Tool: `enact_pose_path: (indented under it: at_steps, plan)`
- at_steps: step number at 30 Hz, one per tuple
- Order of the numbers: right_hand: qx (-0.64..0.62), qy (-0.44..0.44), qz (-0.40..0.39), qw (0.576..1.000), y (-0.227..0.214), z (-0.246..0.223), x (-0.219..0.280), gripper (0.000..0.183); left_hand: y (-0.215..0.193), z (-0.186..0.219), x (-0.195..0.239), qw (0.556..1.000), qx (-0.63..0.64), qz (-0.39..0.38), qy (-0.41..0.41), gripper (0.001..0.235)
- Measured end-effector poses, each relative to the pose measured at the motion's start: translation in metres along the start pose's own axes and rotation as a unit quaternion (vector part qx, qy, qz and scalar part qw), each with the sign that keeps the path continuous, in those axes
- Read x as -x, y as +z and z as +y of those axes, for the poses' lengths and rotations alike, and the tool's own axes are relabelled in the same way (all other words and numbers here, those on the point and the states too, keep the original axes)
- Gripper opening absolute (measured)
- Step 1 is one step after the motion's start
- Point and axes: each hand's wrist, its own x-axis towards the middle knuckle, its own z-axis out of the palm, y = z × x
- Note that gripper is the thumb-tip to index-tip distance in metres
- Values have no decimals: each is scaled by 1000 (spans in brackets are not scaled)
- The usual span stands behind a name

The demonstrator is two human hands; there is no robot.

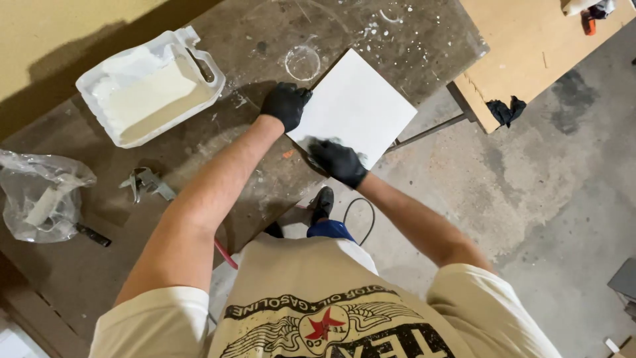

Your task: Applying paint to a square board using a small hand roller on a workbench

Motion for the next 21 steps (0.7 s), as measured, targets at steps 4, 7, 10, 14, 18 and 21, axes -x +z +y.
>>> enact_pose_path:
  at_steps: [4, 7, 10, 14, 18, 21]
  plan:
    - [-56, 20, -51, 997, 27, 20, -3, 35, 42, -4, 0, 1000, 3, -25, -15, 51]
    - [-41, 40, -26, 998, 47, 12, -35, 36, 11, 4, 18, 998, 36, -30, -28, 50]
    - [12, 11, -26, 1000, -13, -4, -23, 33, -6, 6, 29, 998, 46, -35, -25, 50]
    - [-75, -167, 17, 983, -32, 78, 83, 33, -12, 8, 38, 999, 37, -8, -20, 49]
    - [121, -152, 34, 980, -43, 189, 77, 25, -5, 5, 35, 999, 45, -8, -4, 51]
    - [91, -124, 21, 988, -44, 126, 85, 25, -23, 10, 39, 998, 58, 5, 2, 50]
